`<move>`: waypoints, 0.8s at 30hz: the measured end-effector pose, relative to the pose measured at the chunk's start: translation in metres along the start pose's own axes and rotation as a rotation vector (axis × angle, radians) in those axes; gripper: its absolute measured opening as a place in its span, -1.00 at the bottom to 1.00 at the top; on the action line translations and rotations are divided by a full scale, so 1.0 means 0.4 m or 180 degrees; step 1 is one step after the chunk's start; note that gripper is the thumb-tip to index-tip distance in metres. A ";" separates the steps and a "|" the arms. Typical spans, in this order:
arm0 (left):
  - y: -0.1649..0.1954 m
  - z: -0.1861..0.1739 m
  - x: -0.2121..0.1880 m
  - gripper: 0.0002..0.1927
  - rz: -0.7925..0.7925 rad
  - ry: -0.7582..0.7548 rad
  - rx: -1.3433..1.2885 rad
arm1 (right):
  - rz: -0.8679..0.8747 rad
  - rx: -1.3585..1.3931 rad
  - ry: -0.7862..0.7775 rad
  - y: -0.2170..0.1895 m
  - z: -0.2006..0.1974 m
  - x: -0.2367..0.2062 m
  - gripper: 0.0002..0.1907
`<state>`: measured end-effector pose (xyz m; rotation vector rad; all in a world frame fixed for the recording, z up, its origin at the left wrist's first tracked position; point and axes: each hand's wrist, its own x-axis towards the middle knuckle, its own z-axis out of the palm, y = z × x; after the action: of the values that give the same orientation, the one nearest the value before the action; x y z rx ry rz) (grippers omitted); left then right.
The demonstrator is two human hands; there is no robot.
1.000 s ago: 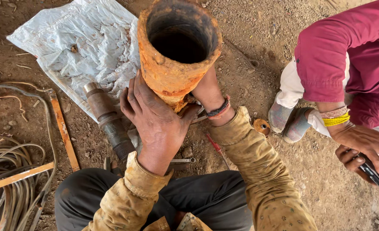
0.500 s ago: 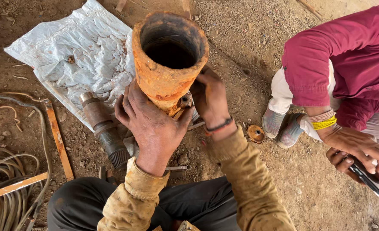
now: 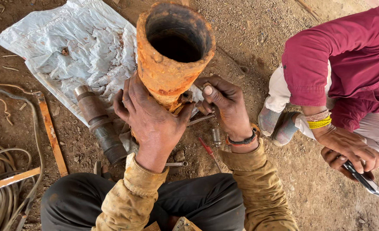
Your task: The person uses a wrench to tighten a bolt on a rusted metal pipe while sitting on the ground. They repeatedly adjust the wrench and rotate the bolt to secure the connection.
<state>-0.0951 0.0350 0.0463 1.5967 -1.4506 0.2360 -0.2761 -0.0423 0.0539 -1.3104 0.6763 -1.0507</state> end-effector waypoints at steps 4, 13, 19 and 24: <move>0.004 -0.004 0.004 0.24 -0.0136 -0.0031 -0.0117 | -0.0151 -0.0394 -0.0241 -0.043 0.020 0.001 -0.69; 0.007 -0.009 0.005 0.21 -0.0187 0.0080 -0.0244 | -0.0610 -0.1747 -0.0641 -0.075 0.041 0.031 -0.77; 0.010 -0.019 0.009 0.22 -0.0262 0.0050 -0.0331 | -0.1073 -0.2938 -0.0447 -0.103 0.072 0.042 -0.78; 0.009 -0.021 0.008 0.20 -0.0280 0.0094 -0.0348 | -0.1414 -0.3150 -0.0508 -0.113 0.085 0.027 -0.77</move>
<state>-0.0939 0.0393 0.0549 1.5576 -1.3444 0.1267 -0.2520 -0.0344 0.1057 -2.4598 0.8410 -0.9541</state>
